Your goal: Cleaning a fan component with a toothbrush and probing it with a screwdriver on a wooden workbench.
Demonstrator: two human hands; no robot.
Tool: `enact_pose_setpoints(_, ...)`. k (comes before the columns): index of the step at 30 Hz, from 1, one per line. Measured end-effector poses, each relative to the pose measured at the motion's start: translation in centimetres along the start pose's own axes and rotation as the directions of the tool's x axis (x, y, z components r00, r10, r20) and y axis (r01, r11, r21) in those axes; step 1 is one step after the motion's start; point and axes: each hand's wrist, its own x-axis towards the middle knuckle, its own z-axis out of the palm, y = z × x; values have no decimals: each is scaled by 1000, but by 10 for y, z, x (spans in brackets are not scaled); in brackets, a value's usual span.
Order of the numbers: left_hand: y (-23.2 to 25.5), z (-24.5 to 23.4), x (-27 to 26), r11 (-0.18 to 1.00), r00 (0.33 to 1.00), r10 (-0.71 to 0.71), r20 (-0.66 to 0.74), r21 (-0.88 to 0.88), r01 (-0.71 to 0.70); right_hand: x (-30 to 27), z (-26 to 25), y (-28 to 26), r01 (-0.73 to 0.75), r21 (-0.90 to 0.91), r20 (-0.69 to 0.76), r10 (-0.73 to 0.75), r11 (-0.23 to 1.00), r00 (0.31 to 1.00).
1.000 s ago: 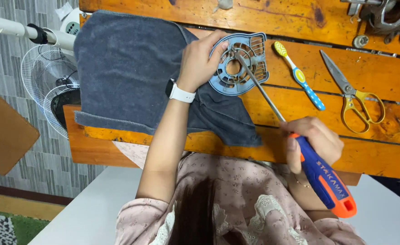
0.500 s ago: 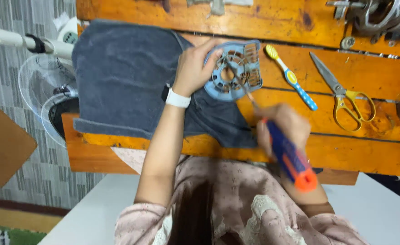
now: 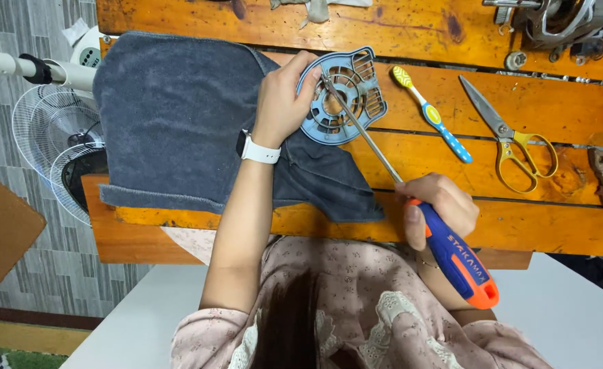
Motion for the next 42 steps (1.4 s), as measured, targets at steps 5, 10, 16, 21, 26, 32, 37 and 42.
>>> enact_pose_setpoints(5, 0, 3, 0, 998, 999, -38, -17, 46, 39, -4, 0, -3, 93, -168, -25, -98, 981, 995)
enact_pose_setpoints(10, 2, 1, 0, 1000, 999, -30, -33, -7, 30, -16, -13, 1, 41, -118, -29, -45, 992, 999)
enact_pose_setpoints(16, 11, -4, 0, 999, 999, -30, -18, -14, 30, -22, -11, 6, 108, -150, 3, -109, 983, 994)
enact_pose_setpoints(21, 18, -4, 2, 994, 994, -94, 58, 65, 90, -29, -18, 10, 139, -161, 41, -134, 977, 990)
enact_pose_setpoints(26, 13, 1, 2, 984, 985, -147, 84, 114, 137, -40, -21, 28, 165, -130, -41, -171, 978, 984)
enact_pose_setpoints(32, 14, 2, 2, 985, 988, -136, 72, 121, 126, -38, -25, 43, 94, -139, -93, -108, 986, 990)
enact_pose_setpoints(37, 19, -1, 0, 988, 992, -106, 65, 122, 97, 3, -35, 40, -49, -17, -269, 43, 999, 962)
enact_pose_setpoints(42, 17, -1, -2, 987, 995, -95, 39, 133, 89, 19, -31, 27, -24, -74, -277, 2, 997, 961)
